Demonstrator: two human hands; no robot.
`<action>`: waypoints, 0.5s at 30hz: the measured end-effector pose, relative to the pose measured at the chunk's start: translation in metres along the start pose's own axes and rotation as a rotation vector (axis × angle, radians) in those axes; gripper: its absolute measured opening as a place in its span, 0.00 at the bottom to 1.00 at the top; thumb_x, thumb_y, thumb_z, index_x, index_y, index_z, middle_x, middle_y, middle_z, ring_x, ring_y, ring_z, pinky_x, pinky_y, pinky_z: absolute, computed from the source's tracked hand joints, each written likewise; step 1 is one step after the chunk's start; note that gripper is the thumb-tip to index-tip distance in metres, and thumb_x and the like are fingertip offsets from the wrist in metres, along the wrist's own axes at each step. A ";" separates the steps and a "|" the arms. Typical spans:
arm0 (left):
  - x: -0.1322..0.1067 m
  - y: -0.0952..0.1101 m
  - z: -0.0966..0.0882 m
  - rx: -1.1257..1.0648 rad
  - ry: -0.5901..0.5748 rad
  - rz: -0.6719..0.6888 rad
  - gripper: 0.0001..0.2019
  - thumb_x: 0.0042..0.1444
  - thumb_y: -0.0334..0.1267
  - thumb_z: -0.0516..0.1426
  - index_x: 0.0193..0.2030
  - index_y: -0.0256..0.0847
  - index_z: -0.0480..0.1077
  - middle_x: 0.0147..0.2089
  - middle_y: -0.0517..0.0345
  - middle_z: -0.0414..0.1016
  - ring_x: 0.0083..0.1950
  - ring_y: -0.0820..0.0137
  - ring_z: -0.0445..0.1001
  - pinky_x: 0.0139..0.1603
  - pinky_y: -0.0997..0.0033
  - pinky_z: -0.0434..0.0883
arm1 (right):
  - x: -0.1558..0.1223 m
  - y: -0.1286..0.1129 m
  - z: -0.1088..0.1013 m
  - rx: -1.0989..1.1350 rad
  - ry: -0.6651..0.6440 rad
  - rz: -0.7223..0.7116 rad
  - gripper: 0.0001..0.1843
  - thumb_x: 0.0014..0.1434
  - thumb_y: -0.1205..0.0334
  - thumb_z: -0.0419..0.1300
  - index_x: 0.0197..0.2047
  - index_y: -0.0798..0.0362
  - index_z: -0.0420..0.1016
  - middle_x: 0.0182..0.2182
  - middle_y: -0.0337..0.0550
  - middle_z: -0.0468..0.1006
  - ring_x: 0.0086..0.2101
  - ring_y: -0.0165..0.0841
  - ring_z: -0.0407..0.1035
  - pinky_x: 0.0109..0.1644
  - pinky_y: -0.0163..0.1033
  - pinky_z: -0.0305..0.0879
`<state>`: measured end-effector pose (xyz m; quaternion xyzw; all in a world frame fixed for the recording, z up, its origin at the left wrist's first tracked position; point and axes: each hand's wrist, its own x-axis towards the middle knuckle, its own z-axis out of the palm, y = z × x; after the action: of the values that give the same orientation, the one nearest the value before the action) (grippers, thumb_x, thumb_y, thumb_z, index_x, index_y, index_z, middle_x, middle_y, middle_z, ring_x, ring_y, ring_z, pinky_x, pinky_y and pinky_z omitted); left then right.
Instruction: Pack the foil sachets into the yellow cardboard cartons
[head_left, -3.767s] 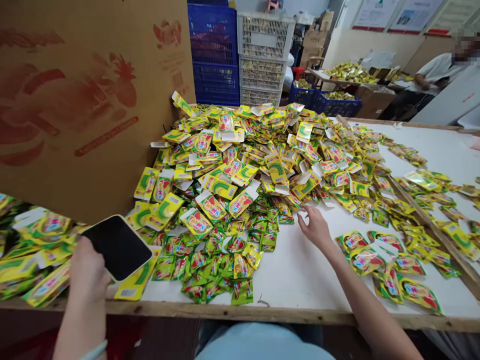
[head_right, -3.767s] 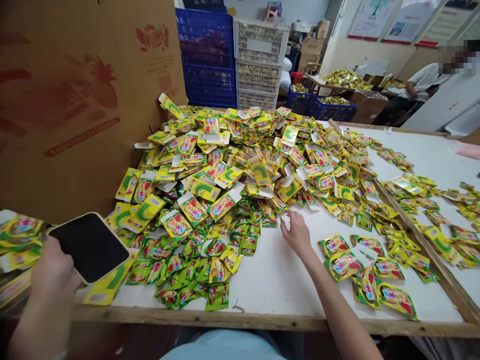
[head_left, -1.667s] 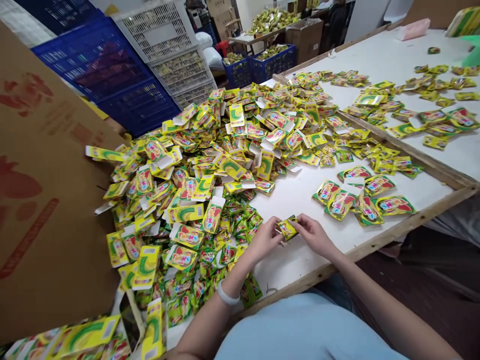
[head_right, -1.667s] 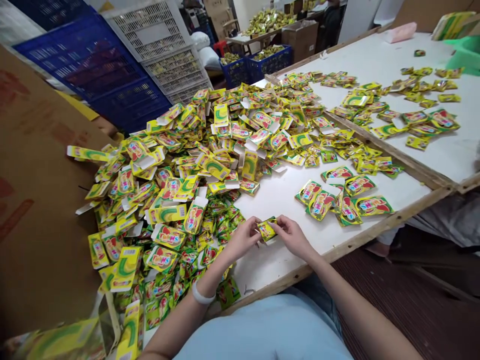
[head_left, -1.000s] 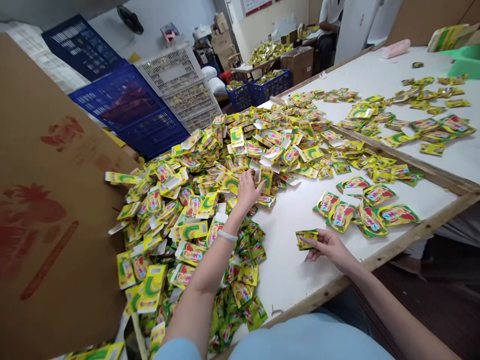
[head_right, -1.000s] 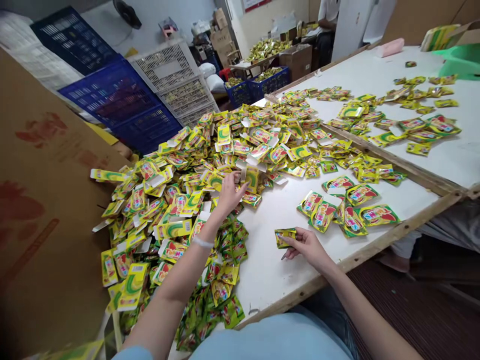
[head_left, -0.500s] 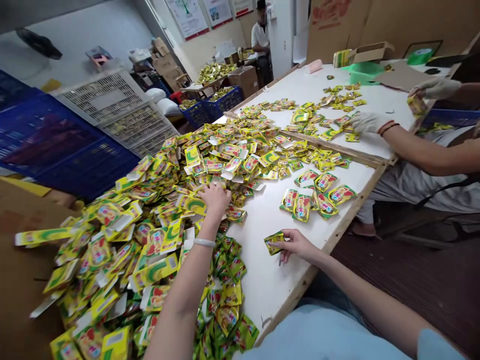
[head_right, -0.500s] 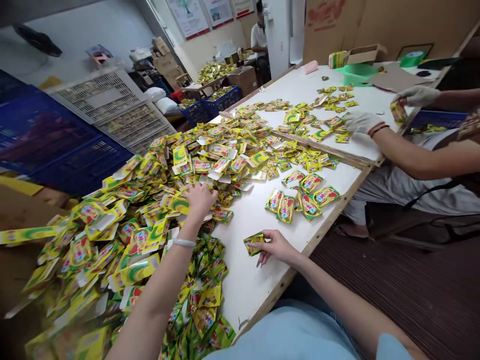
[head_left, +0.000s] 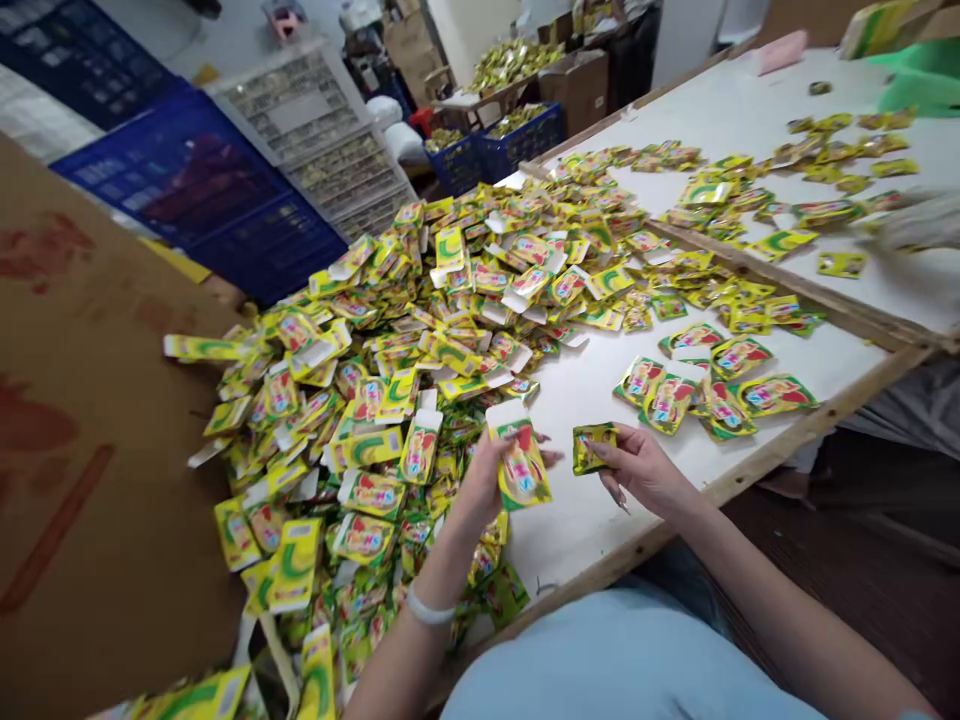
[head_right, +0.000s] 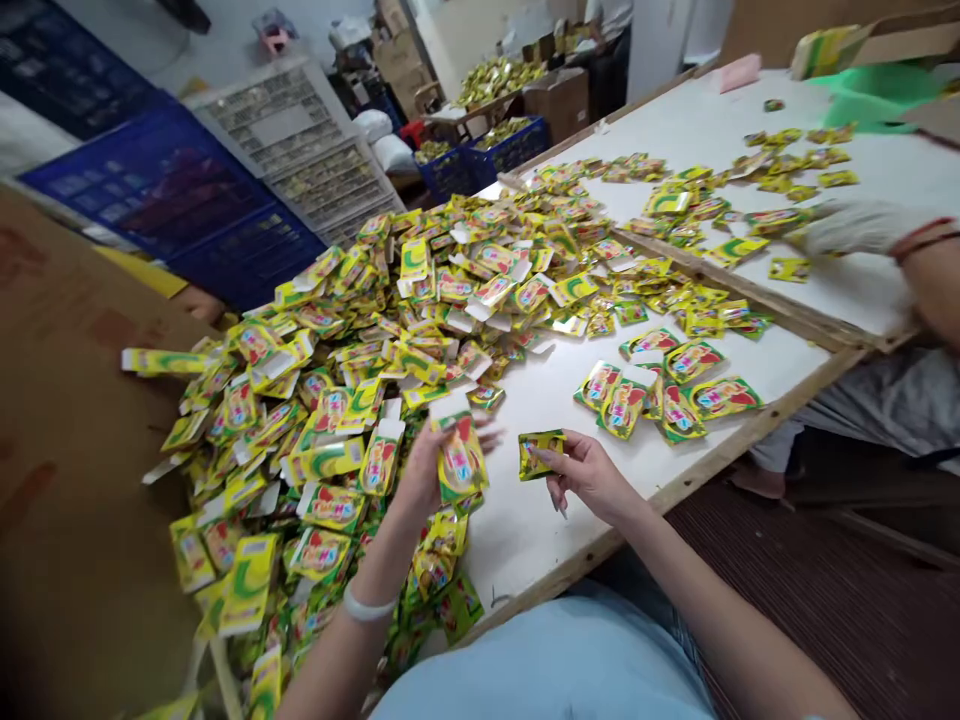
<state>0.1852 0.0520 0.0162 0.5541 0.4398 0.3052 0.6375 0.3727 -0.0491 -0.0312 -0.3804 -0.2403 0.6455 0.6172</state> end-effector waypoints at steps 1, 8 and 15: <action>-0.015 -0.007 0.002 -0.117 -0.065 -0.140 0.20 0.51 0.54 0.58 0.42 0.40 0.71 0.38 0.50 0.78 0.44 0.57 0.78 0.44 0.57 0.76 | 0.000 -0.001 0.004 -0.007 -0.010 -0.021 0.20 0.48 0.48 0.72 0.33 0.54 0.74 0.26 0.37 0.78 0.11 0.21 0.60 0.10 0.29 0.59; -0.059 -0.016 0.007 -0.238 -0.263 -0.411 0.20 0.41 0.47 0.68 0.37 0.36 0.73 0.27 0.56 0.75 0.27 0.70 0.72 0.30 0.69 0.71 | 0.017 -0.013 0.037 -0.220 -0.159 -0.144 0.14 0.55 0.54 0.69 0.38 0.54 0.73 0.23 0.33 0.72 0.14 0.23 0.62 0.12 0.29 0.58; -0.060 -0.018 0.007 0.062 -0.340 -0.239 0.19 0.45 0.47 0.67 0.30 0.38 0.64 0.25 0.63 0.65 0.26 0.76 0.65 0.30 0.73 0.66 | 0.015 -0.030 0.046 -0.856 -0.409 -0.248 0.05 0.62 0.62 0.61 0.37 0.54 0.77 0.34 0.40 0.70 0.30 0.28 0.70 0.29 0.32 0.70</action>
<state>0.1648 -0.0070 0.0123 0.5608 0.3976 0.1159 0.7169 0.3551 -0.0231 0.0165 -0.4338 -0.6439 0.4720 0.4176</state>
